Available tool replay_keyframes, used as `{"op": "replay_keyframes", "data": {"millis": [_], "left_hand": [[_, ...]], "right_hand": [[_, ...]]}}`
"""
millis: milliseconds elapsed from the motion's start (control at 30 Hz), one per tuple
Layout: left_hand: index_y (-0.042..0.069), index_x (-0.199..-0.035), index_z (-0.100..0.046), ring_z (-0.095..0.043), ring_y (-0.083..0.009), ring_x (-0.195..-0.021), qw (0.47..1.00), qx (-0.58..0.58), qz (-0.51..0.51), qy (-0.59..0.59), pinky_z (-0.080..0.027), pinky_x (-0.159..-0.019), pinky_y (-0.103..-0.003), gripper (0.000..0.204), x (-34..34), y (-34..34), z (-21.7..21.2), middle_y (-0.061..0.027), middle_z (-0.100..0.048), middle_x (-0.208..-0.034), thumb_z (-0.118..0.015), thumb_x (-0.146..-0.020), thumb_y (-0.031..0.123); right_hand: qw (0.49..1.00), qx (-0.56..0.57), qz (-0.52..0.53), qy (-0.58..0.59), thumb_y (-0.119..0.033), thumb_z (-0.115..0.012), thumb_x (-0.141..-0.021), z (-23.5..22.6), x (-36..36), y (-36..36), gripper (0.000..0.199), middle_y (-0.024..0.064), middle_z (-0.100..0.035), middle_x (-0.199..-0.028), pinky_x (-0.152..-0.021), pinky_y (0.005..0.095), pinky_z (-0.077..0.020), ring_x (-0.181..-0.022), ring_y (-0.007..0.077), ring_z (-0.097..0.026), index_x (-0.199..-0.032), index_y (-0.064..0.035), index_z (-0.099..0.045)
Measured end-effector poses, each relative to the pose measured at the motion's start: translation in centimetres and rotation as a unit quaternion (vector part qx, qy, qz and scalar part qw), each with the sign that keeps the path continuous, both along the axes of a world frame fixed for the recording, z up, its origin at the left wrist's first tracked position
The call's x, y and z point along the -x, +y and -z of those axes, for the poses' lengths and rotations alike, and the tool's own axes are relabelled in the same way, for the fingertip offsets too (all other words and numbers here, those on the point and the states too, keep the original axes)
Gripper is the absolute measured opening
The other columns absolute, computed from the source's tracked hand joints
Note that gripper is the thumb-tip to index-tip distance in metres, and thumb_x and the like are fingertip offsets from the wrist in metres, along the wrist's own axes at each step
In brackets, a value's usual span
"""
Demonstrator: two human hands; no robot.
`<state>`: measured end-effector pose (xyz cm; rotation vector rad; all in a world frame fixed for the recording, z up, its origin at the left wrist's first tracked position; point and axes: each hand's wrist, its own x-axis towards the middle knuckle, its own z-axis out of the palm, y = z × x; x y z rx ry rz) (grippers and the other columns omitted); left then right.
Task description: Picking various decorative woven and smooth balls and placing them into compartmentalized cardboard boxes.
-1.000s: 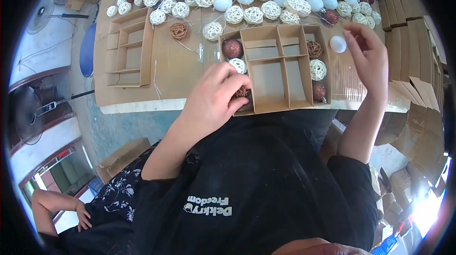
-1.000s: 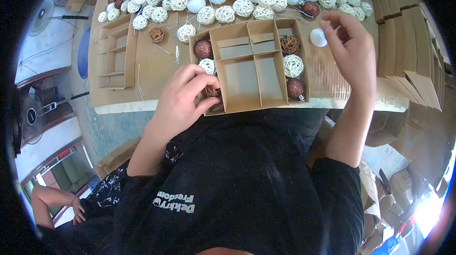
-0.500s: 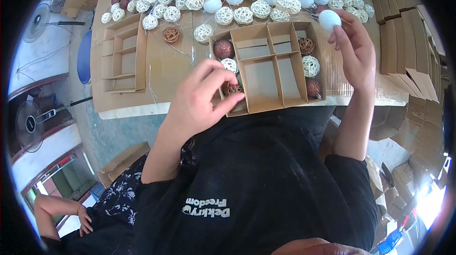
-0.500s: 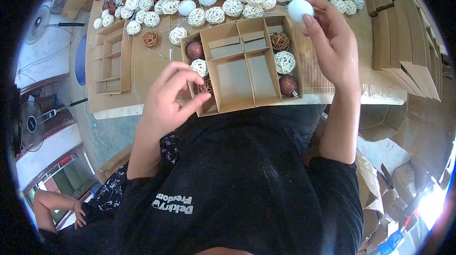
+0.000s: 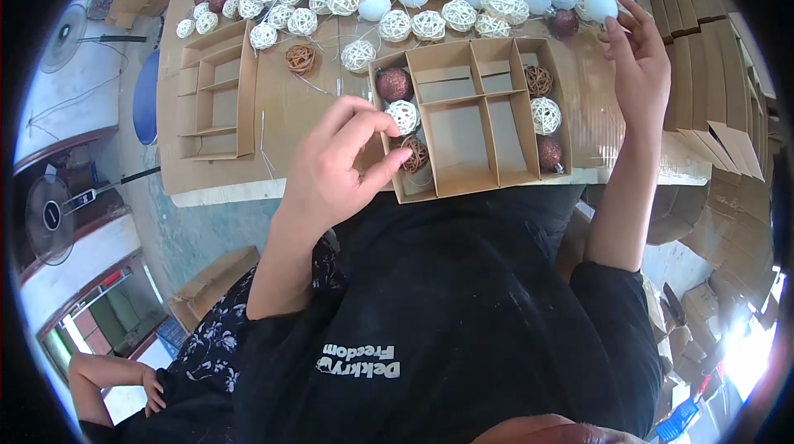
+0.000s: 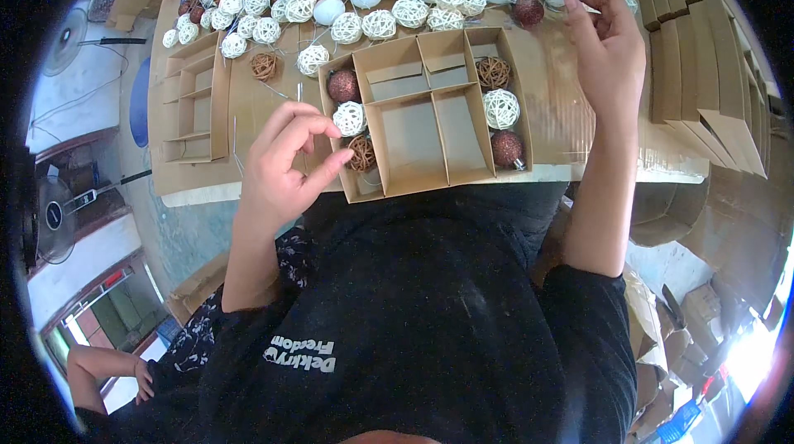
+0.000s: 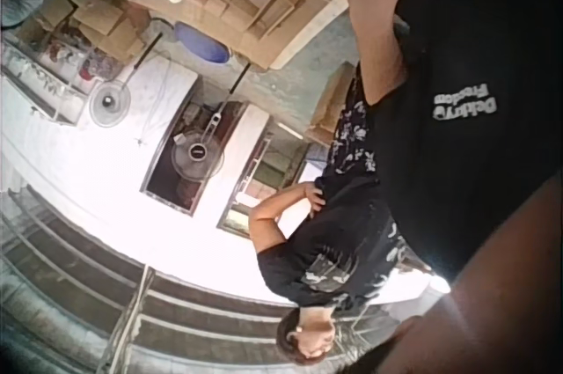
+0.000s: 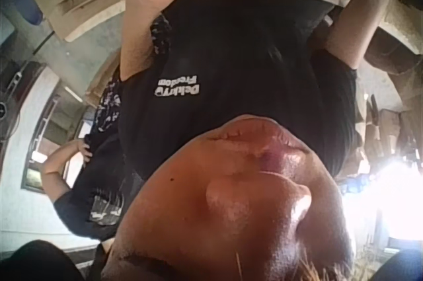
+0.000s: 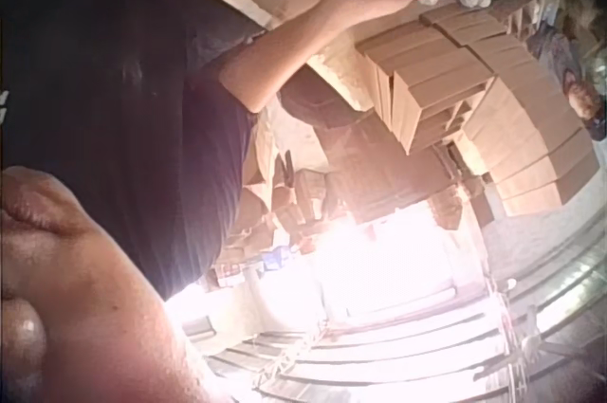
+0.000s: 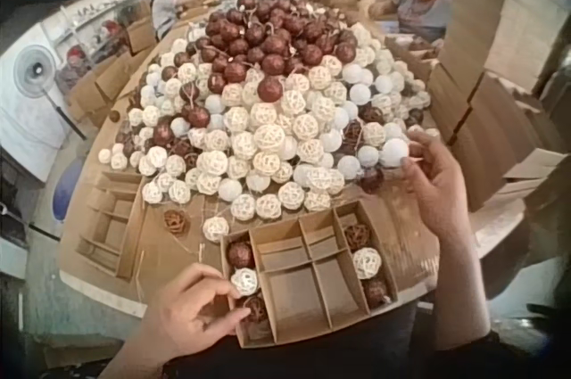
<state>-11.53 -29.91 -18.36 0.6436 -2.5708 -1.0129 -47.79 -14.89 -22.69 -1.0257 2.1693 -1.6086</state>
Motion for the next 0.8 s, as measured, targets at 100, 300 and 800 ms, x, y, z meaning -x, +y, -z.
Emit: {"op": "replay_keyframes", "data": {"millis": [100,300,800], "left_hand": [[0.006,-0.1,-0.071,-0.061,-0.0159,-0.076,1.0,0.003,0.026,-0.016,-0.052,-0.066,-0.03,0.026,0.2,0.0,0.0,-0.0052,-0.064,-0.104,-0.089,-0.082,0.013],[0.008,-0.101,-0.07,-0.068,-0.0241,-0.08,0.996,-0.005,0.083,-0.023,-0.056,-0.071,-0.038,0.029,0.4,0.7,0.1,-0.0051,-0.063,-0.102,-0.088,-0.079,0.014],[0.006,-0.123,-0.066,-0.063,-0.0346,-0.11,0.983,0.048,0.099,-0.146,-0.054,-0.091,-0.043,0.062,-0.1,4.0,-1.9,-0.0132,-0.058,-0.126,-0.094,-0.071,0.027]], "right_hand": [[0.999,-0.03,0.031,0.019,-0.02,-0.074,-0.101,0.1,-0.2,-0.1,0.042,0.0053,-0.073,-0.118,-0.084,0.0255,-0.0534,-0.094,0.0097,-0.065,-0.14,-0.006,-0.065],[0.995,-0.082,-0.017,0.058,-0.014,-0.077,-0.095,-0.2,-2.8,-0.2,0.032,0.0026,-0.072,-0.109,-0.076,0.0269,-0.0528,-0.085,0.0092,-0.061,-0.126,-0.0077,-0.073],[0.911,-0.223,-0.239,0.252,-0.018,-0.073,-0.094,-2.7,-5.4,-1.5,0.026,0.0188,-0.065,-0.103,-0.086,0.0479,-0.0529,-0.099,0.0409,-0.066,-0.113,-0.0009,-0.068]]}}
